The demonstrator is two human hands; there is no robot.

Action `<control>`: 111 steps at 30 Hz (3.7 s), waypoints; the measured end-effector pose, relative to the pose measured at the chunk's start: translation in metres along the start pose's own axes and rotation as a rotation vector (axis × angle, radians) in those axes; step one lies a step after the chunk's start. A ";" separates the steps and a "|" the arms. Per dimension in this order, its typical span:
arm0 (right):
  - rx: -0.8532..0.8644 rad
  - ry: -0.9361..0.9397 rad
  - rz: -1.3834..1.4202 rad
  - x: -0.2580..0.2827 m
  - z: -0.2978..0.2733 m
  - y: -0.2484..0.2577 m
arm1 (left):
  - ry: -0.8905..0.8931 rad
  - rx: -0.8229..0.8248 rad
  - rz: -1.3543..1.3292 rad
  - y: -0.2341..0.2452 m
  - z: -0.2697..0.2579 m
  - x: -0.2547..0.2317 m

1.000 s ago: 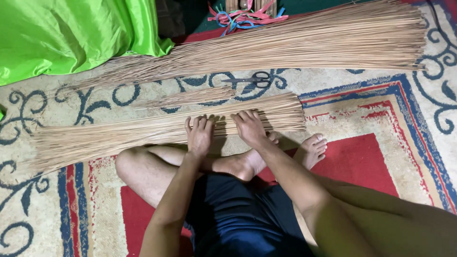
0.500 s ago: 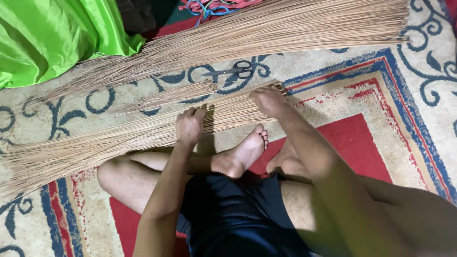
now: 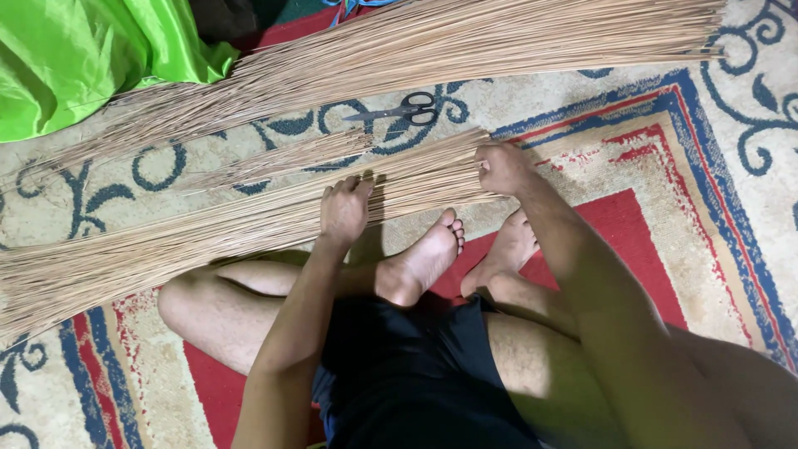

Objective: Bundling and trimming palm leaf ribs to assemble a broom.

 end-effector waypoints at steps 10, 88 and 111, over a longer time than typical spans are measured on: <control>0.117 0.010 -0.057 -0.011 -0.008 -0.001 | -0.036 -0.010 0.001 0.003 -0.002 -0.020; -0.786 -0.055 1.736 0.058 0.023 0.016 | -0.082 0.330 -0.452 0.161 0.005 0.037; -0.789 -0.165 1.825 0.016 0.010 0.020 | 0.011 0.497 -0.375 0.142 0.012 0.071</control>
Point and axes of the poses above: each hand's wrist, its own z-axis towards the middle knuckle, its own y-axis out of the back of the hand, x = y × z, the point moved 1 cm from there along z, towards the middle knuckle, and after that the axes turned 14 degrees about x, right-handed, at the moved point
